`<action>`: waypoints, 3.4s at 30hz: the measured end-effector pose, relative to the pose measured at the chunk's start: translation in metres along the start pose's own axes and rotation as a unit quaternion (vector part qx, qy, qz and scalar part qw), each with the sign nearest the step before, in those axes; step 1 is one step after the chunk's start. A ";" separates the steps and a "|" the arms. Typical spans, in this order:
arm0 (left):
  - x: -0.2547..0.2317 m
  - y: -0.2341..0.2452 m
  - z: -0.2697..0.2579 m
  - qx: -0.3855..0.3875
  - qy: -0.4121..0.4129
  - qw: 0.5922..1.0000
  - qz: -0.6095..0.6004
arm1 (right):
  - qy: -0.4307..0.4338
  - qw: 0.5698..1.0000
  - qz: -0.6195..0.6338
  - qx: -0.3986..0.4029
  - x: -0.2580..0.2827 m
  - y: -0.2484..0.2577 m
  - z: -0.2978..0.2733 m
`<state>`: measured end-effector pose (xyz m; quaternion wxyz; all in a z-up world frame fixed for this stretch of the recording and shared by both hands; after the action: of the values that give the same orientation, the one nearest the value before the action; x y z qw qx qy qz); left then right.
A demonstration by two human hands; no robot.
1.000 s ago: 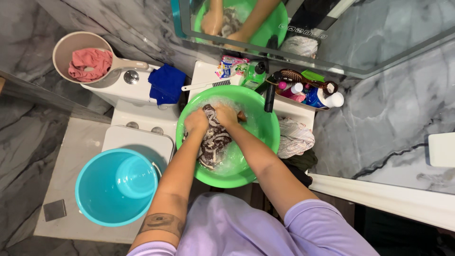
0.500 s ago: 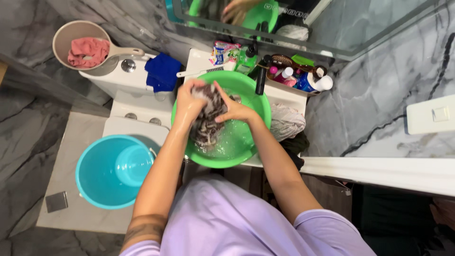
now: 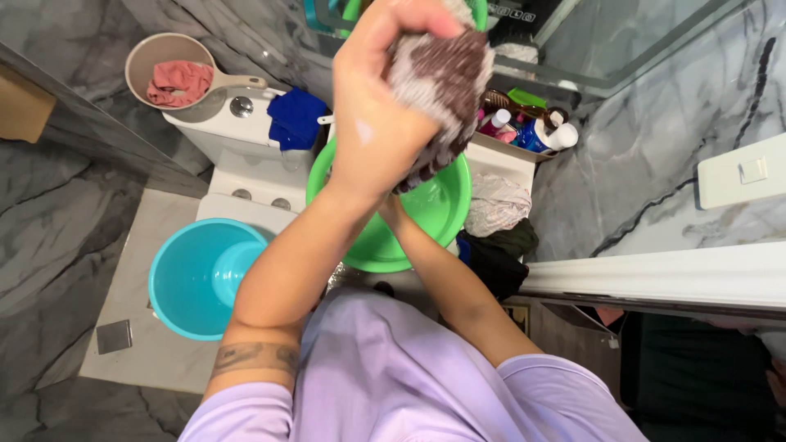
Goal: The person hand washes several items of clothing in a green basin placed on a bathroom sink. They scrub and rinse a patterned towel, then a dark garment, and finally a light-colored cloth, transferring each to a blue bucket after rinsing.
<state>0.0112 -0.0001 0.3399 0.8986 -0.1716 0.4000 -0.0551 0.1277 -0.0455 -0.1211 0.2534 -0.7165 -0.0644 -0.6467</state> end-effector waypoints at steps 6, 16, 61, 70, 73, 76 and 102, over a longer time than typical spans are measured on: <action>-0.004 0.063 -0.065 -0.072 -0.007 0.985 0.159 | -0.003 0.984 0.176 -0.032 0.070 0.018 0.046; 0.221 0.158 -0.230 -0.100 0.239 0.855 0.449 | 0.048 0.978 -0.187 -0.083 0.093 0.067 0.067; 0.181 0.106 -0.090 0.011 0.290 0.881 0.373 | -0.149 0.676 -0.686 0.224 0.004 0.065 -0.034; 0.021 0.003 -0.004 0.056 0.148 0.972 0.171 | 0.041 0.993 -0.107 -0.015 0.001 0.027 0.008; -0.001 0.000 -0.019 0.094 0.040 0.981 0.167 | -0.004 0.996 0.077 -0.037 0.007 0.016 0.022; -0.001 0.069 -0.061 0.042 0.021 0.975 0.217 | -0.016 0.983 0.174 -0.054 0.040 0.025 0.044; 0.343 0.135 -0.190 -0.146 0.467 0.715 -0.499 | 0.026 0.953 0.301 0.009 0.106 -0.018 -0.045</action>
<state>0.0965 -0.0056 -0.0657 0.4030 -0.4276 0.6284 -0.5098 0.0961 -0.0750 -0.0127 0.4442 -0.6833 0.1547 -0.5584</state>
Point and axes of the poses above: each hand's wrist, its own z-axis towards the middle knuckle, its own y-axis out of the back of the hand, x = y × z, the point moved 8 cm from there along z, towards the middle knuckle, and after that the axes turned 1 degree about z, right-handed, at the moved point
